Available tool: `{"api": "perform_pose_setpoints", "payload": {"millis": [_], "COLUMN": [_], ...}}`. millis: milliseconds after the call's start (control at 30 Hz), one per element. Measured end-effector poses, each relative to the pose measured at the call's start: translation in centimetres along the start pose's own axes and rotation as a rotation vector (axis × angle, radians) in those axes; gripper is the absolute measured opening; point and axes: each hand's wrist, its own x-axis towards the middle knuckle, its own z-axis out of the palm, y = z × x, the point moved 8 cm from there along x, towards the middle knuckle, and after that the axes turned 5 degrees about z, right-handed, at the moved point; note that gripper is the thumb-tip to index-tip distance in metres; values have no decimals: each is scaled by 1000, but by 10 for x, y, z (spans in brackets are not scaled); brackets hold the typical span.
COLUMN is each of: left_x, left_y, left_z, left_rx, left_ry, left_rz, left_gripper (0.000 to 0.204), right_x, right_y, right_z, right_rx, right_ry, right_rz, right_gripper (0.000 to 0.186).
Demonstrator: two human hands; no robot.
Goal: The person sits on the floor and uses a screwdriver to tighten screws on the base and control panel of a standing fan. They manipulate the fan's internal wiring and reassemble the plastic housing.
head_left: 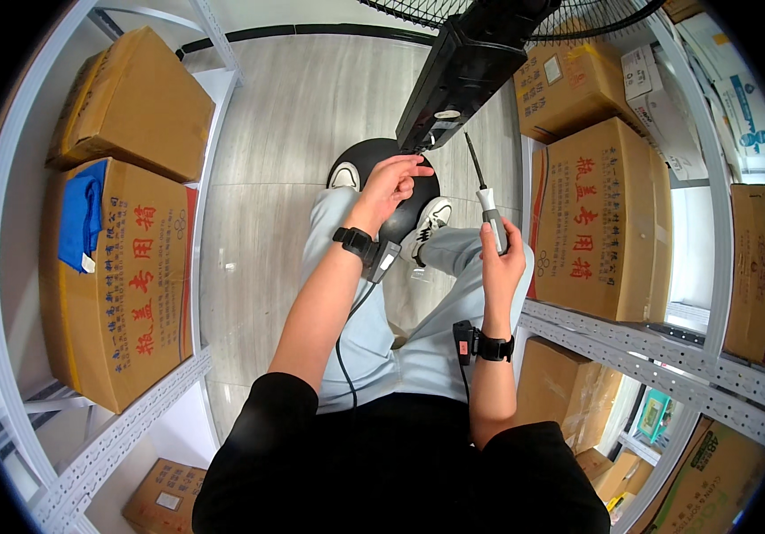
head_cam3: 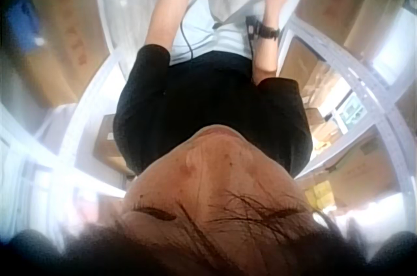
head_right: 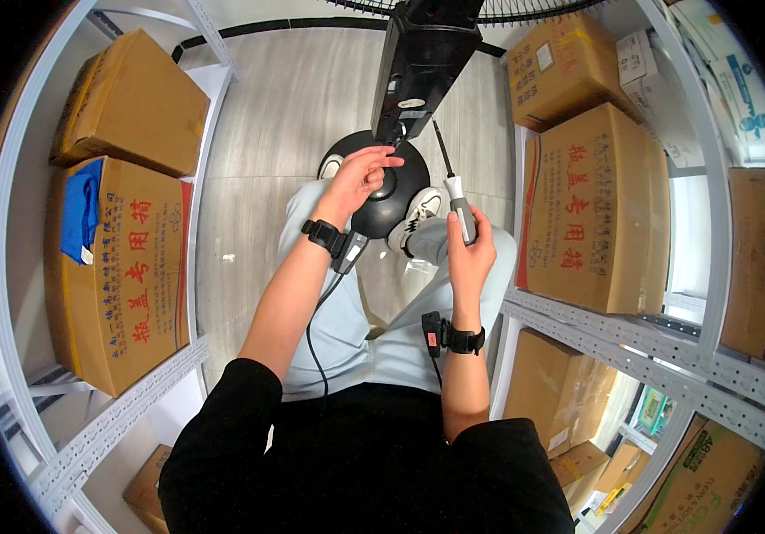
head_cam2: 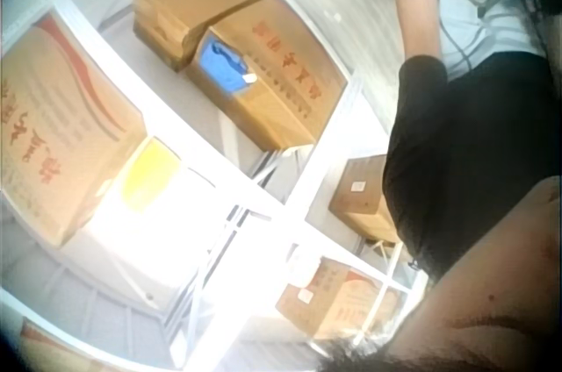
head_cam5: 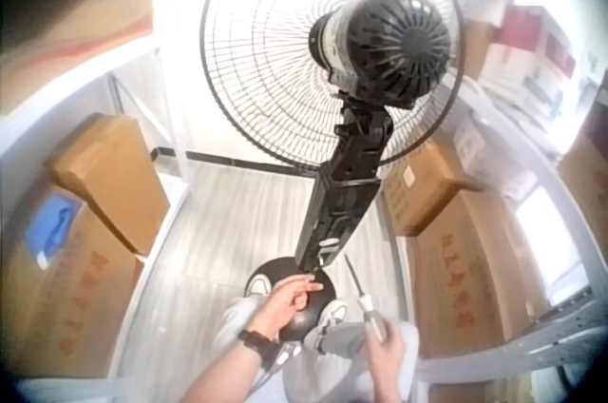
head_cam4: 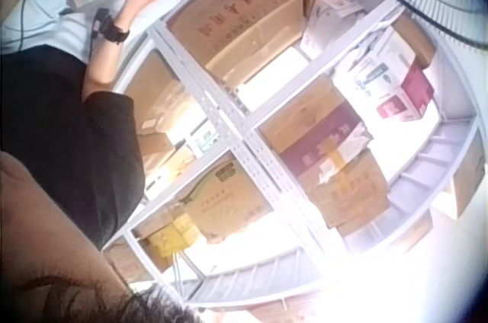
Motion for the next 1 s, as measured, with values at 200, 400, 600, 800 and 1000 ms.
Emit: {"api": "perform_pose_setpoints", "payload": {"millis": [200,400,600,800,1000], "left_x": [3,10,12,12,11], "left_y": [-4,-11,-16,-14,-12], "left_z": [-9,-33,-39,-34,-35], "left_rx": [-16,-98,-156,-162,-157], "left_ry": [64,212,260,240,224], "left_rz": [-6,9,-1,8,30], "left_gripper": [23,23,24,21,19], "right_x": [8,15,21,37,30], "right_y": [-6,-8,-9,12,17], "right_z": [4,11,20,21,39], "right_rx": [-70,-45,16,5,371], "right_ry": [20,20,-19,53,-212], "right_rz": [-21,-41,31,-67,258], "right_gripper": [39,40,41,40,41]}}
